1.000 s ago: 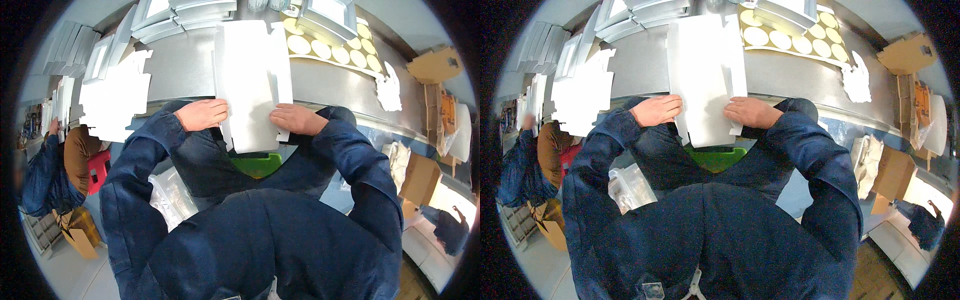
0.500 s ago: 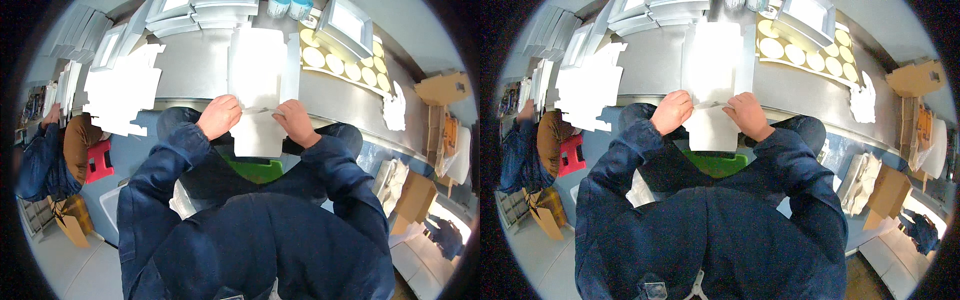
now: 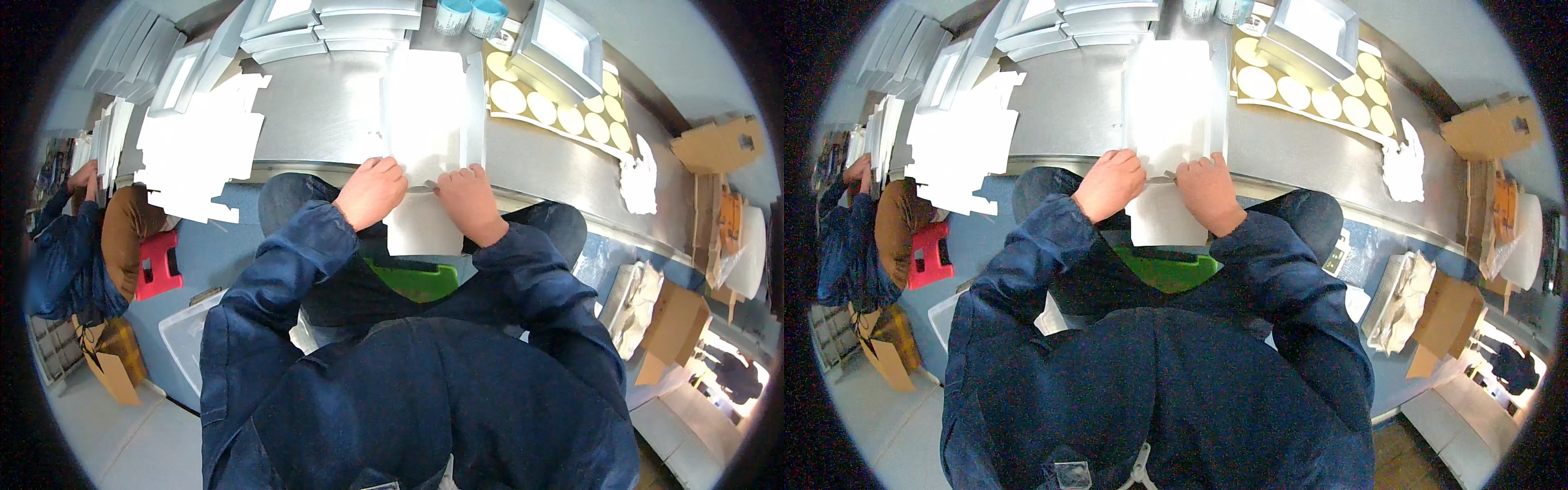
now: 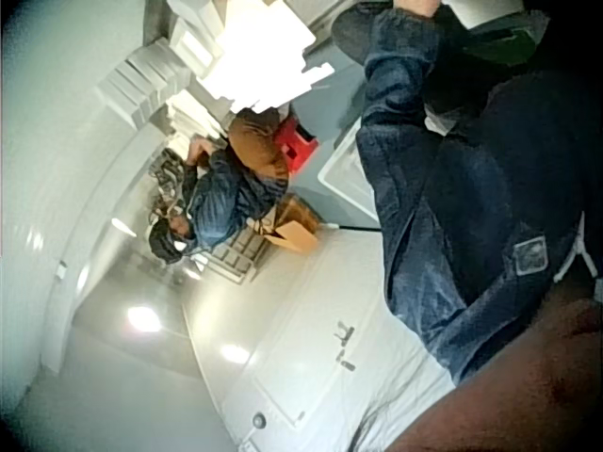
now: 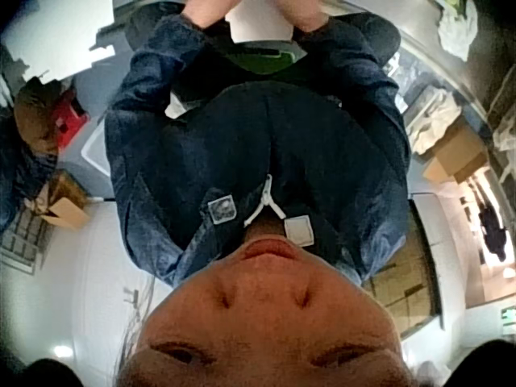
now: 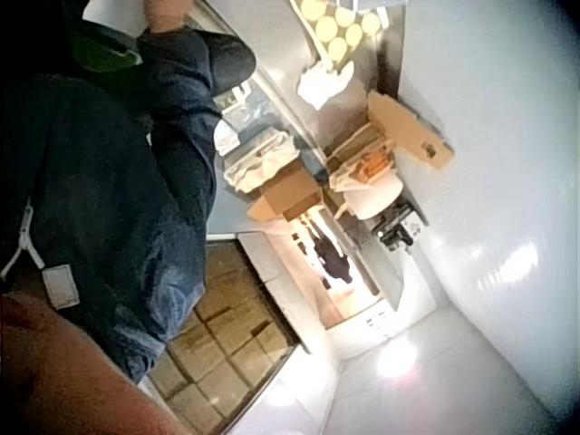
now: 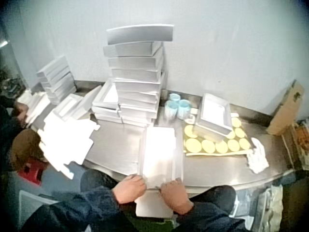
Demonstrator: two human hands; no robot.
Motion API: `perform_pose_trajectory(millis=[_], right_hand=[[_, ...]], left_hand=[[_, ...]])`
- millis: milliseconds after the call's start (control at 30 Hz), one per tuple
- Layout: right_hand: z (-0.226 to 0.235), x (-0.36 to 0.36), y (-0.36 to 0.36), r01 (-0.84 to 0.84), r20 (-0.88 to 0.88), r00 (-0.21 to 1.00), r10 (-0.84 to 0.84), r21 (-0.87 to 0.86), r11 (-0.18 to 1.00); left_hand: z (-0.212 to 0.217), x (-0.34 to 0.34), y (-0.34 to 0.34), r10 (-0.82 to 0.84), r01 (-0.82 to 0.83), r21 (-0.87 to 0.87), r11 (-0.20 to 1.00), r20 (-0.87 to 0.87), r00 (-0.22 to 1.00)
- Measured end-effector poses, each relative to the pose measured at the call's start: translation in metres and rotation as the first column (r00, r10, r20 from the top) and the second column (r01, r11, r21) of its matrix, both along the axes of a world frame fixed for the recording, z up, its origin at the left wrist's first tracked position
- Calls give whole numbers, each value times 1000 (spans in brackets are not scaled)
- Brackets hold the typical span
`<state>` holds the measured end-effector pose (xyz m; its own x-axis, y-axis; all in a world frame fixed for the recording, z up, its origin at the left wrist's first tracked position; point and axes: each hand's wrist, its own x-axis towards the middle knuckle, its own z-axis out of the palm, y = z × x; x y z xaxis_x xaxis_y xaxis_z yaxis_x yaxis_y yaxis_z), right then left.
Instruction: The person folds flat cardboard cutouts into rectangular boxes, pressing the edges to secure them, and sets the finished boxes aside.
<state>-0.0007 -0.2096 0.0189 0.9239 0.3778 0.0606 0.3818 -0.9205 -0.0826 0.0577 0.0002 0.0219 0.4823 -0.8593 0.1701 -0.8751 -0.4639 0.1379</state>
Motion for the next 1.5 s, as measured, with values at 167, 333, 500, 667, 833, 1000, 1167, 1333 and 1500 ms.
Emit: perform_pose_trajectory(millis=[167,333,500,667,833,1000,1167,1333,1500], right_hand=[[-4,-2,8,63,4,998,-63,57,996],[-4,-9,10,134,34,990,-136,65,989],[-5,-4,10,139,97,985,-142,41,989],[1,2,4,147,-44,989,-142,150,978],[-4,3,-5,170,-71,985,-159,194,966],[-12,-3,-1,104,49,993,-110,121,987],[-11,-6,6,165,67,984,-167,31,986],[-3,-13,3,71,5,997,-71,-80,994],[-2,-14,-7,28,39,999,-29,32,999]], left_hand=[[-3,-5,1,26,-25,35,999,-39,999],[-12,-11,-13,115,-113,60,992,-35,993],[-15,-10,-19,106,-106,5,994,9,994],[-10,-5,-17,68,-68,38,997,-12,998],[-8,-6,-21,99,-98,36,995,-32,995],[-10,-8,-21,108,-109,-11,994,-54,993],[-3,-8,-33,126,-121,66,991,-91,988],[3,-9,-23,128,-107,150,983,-145,981],[12,-1,-13,431,-510,-490,707,-273,860]])
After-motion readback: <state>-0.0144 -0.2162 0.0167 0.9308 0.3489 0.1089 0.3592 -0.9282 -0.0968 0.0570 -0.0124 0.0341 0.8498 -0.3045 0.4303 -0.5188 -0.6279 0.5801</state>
